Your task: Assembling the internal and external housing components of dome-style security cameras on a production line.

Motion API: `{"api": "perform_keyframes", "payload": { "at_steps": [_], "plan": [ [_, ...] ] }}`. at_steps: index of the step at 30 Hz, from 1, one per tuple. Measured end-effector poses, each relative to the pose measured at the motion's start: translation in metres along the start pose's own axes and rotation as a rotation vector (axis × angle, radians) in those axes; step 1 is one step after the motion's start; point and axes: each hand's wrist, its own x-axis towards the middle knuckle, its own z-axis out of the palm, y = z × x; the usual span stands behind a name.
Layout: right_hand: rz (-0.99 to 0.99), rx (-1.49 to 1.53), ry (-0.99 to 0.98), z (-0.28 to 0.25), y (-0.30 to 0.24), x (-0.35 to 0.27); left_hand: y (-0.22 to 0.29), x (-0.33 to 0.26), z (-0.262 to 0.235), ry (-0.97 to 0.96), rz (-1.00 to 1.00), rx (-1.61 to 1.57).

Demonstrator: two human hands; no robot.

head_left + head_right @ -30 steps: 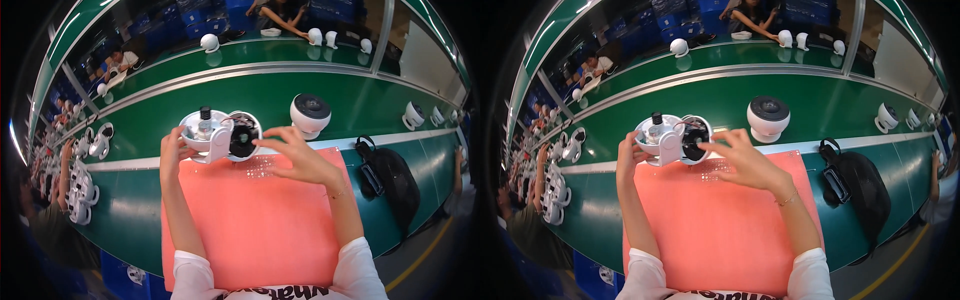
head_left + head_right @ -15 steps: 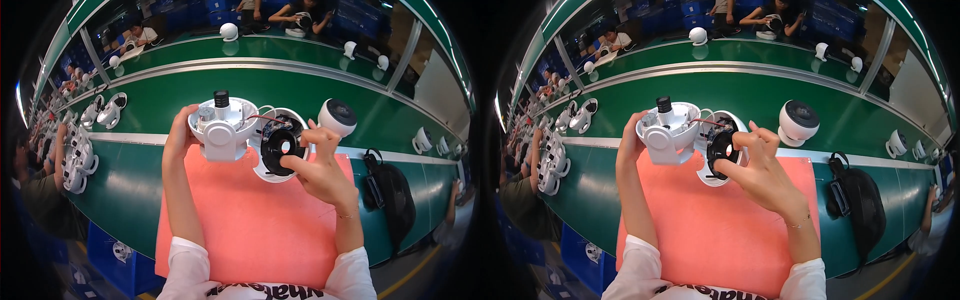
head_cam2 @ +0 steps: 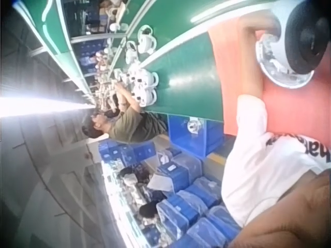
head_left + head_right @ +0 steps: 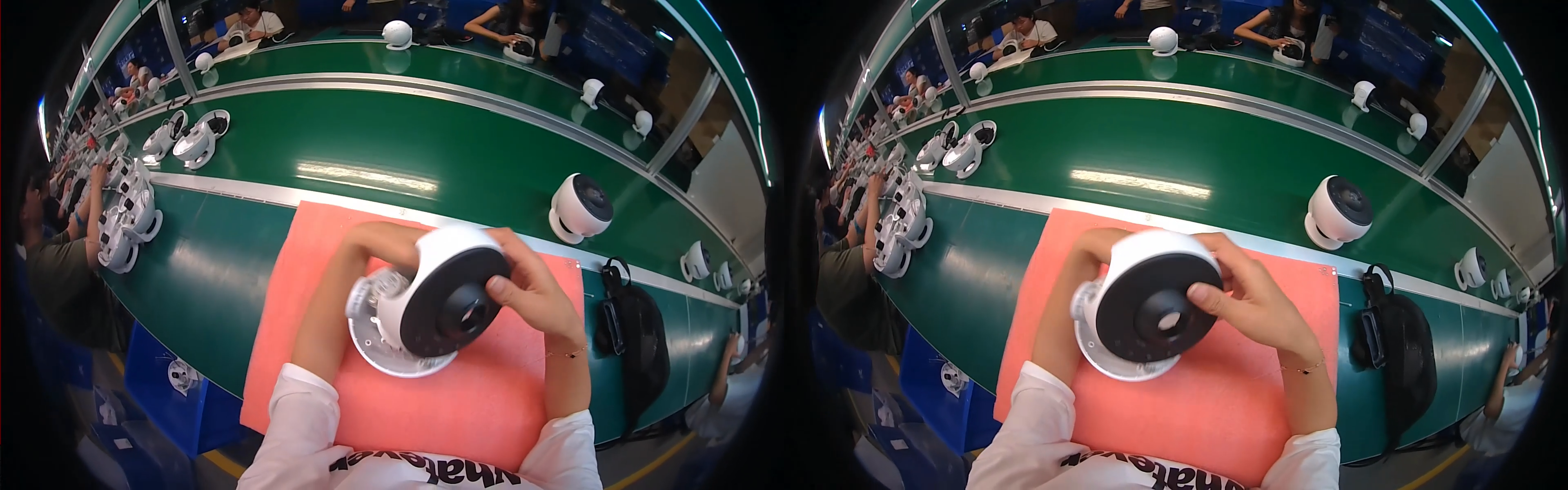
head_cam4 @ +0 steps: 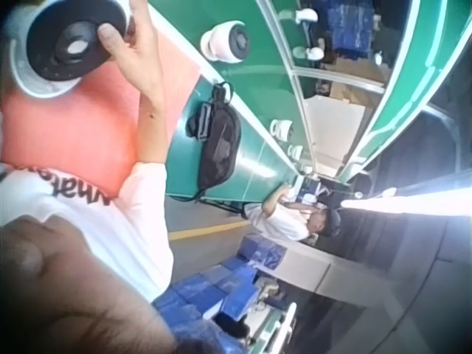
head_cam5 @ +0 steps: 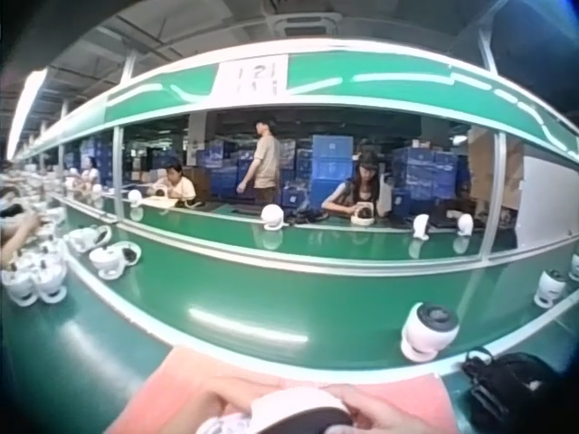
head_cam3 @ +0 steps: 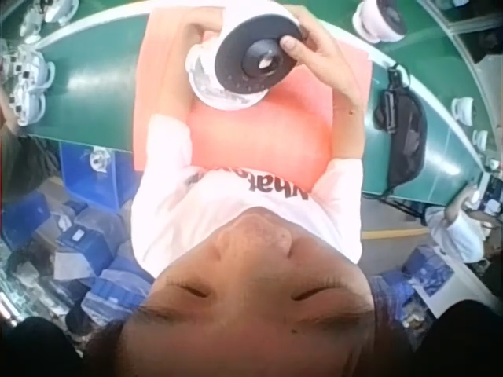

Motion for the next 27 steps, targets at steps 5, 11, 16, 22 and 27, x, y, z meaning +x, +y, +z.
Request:
{"api": "perform_keyframes", "payload": {
  "at_steps": [5,11,16,22,27],
  "plan": [
    [-0.091,-0.282,-0.501,-0.019,-0.024,-0.006,0.011,0.033,0.026,-0.250,-0.142,-0.012],
    [-0.153,-0.676,-0.367,-0.019,-0.053,-0.025,0.061,-0.032,0.052,0.752,-0.124,-0.147],
    [0.056,-0.463,-0.235,-0.002,-0.030,-0.012,0.082,-0.102,0.109,1.006,-0.131,-0.043],
    [0.150,-0.498,-0.260,0.005,-0.015,-0.003,0.089,-0.116,0.150,0.960,-0.217,0.312],
    [0.300,-0.454,-0.299,0.004,-0.019,-0.002,0.086,-0.114,0.150,0.957,-0.268,0.292]
  ]
}}
